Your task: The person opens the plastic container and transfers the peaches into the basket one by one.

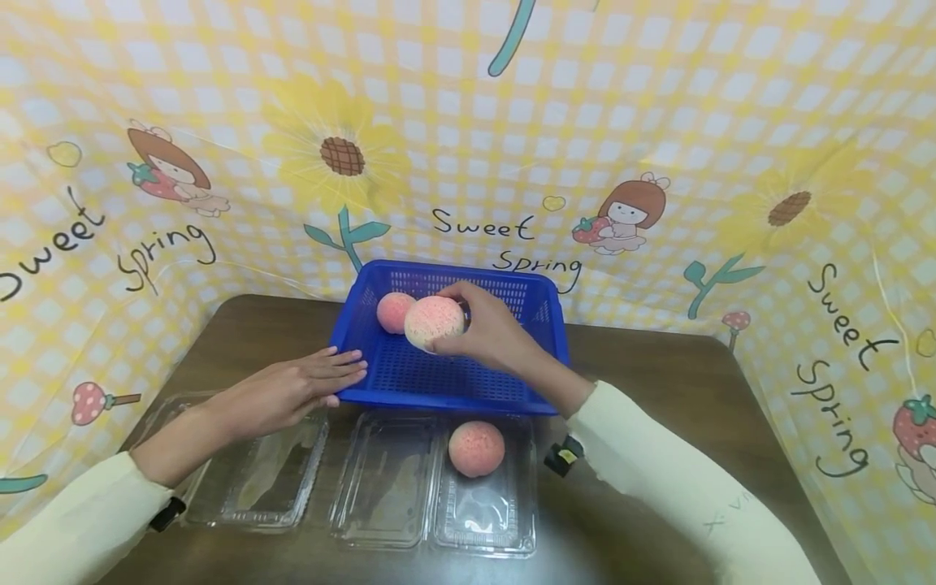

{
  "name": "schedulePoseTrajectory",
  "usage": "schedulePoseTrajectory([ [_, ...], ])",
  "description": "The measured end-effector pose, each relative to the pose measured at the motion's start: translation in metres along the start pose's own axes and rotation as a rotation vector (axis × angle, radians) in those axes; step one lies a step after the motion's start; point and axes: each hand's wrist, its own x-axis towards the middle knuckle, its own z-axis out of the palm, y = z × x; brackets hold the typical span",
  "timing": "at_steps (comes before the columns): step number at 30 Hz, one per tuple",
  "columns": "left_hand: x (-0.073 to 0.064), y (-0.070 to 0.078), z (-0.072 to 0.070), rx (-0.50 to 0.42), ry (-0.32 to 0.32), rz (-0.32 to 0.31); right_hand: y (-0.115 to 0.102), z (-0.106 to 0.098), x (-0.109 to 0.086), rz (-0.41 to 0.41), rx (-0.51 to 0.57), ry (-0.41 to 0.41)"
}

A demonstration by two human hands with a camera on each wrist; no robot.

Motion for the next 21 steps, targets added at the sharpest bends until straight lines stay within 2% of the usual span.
schedulePoseTrajectory([
  [5,-0.001,0.000,0.000,-0.017,-0.003,-0.011,0.000,0.013,0.021,0.014,-0.010,-0.028],
  [12,0.000,0.000,0.002,0.026,-0.003,0.035,-0.001,0.025,0.044,0.006,-0.117,-0.084],
  [21,0.000,0.002,-0.002,0.026,-0.044,-0.015,-0.006,0.041,0.070,-0.043,-0.241,-0.169],
])
